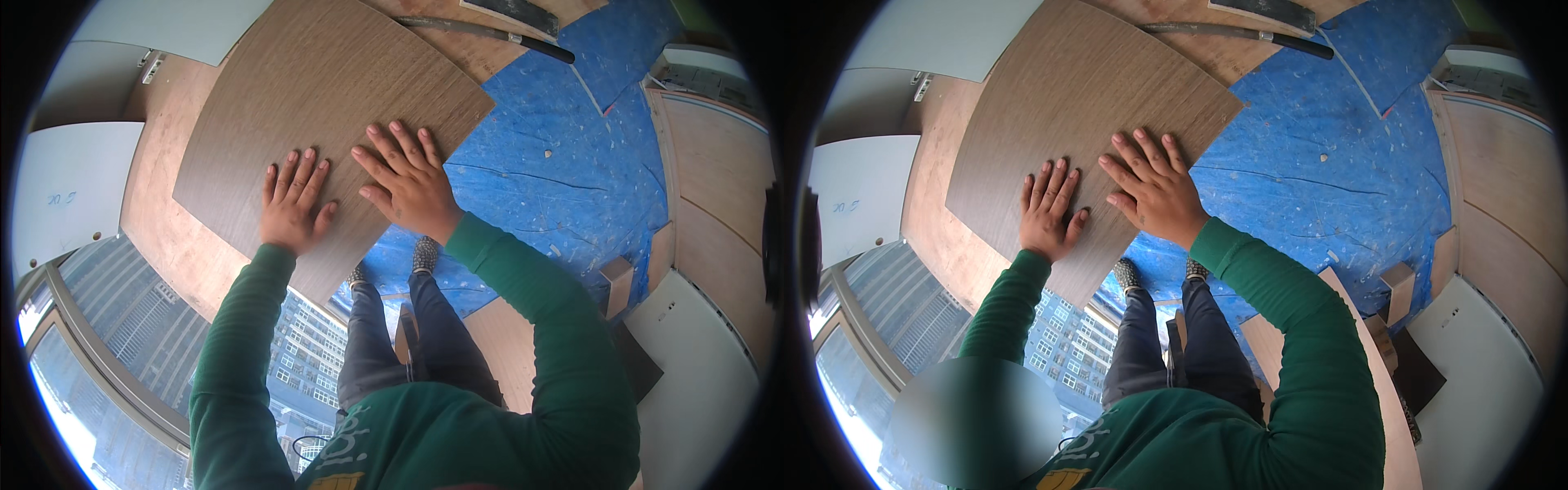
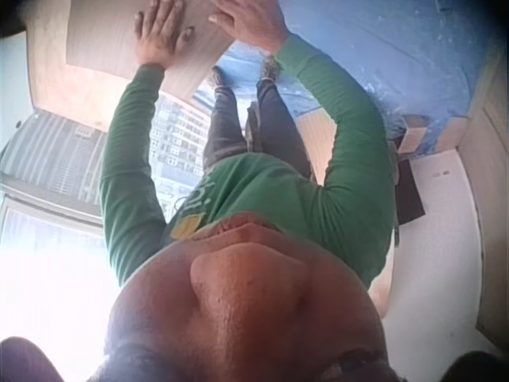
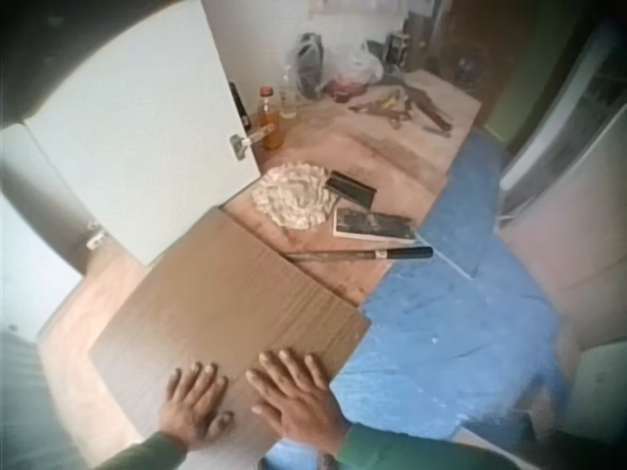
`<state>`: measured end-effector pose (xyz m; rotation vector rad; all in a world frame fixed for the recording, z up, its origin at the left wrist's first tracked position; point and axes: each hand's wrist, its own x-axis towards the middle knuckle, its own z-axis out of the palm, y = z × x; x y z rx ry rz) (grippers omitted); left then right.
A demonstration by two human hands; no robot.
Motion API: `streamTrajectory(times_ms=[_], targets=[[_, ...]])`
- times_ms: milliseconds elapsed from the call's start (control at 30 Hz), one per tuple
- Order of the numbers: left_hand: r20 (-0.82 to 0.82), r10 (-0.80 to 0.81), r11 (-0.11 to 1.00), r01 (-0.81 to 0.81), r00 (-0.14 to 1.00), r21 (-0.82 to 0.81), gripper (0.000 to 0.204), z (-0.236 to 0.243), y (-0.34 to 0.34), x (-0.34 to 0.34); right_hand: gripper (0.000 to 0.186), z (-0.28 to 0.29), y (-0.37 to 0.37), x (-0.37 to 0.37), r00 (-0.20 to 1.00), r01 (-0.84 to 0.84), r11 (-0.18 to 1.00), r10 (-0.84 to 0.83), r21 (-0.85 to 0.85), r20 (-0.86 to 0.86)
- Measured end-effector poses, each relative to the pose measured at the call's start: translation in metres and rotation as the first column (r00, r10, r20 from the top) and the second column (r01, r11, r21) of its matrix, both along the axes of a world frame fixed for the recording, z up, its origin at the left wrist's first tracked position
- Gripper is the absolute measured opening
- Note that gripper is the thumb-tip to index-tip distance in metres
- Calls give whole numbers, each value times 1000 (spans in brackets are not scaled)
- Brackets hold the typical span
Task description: The person wipes a rectangular wood panel with a cloth, then uses a metal file and a sanding block to smooth the edges. The person repeatedly wipes and sands the same panel throughout the clip.
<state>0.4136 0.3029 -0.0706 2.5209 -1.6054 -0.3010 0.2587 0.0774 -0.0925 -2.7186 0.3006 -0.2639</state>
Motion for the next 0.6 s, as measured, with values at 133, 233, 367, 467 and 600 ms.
streamTrajectory(times_ms=[133, 233, 367, 467, 600], targets=[[5, -23, 999, 23, 1000, 30, 69, 1, -11, 3, 58, -27, -103, -60, 678, 728, 641, -726, 242, -118], [20, -12, 999, 12, 1000, 44, 69, -1, 2, 1, 41, -4, -153, -74, 701, 713, 687, -691, 141, -176], [26, 9, 999, -10, 1000, 52, 70, 6, 8, 0, 24, 55, -190, 41, 889, 373, 857, -440, 355, 129], [21, -10, 1000, 10, 1000, 21, 70, 4, -4, 2, 34, 42, -225, 148, 935, 293, 955, -297, 49, 194], [-11, -2, 1000, 2, 1000, 10, 71, 1, -6, 1, 34, -1, -242, 212, 955, 287, 916, -297, -282, 10]])
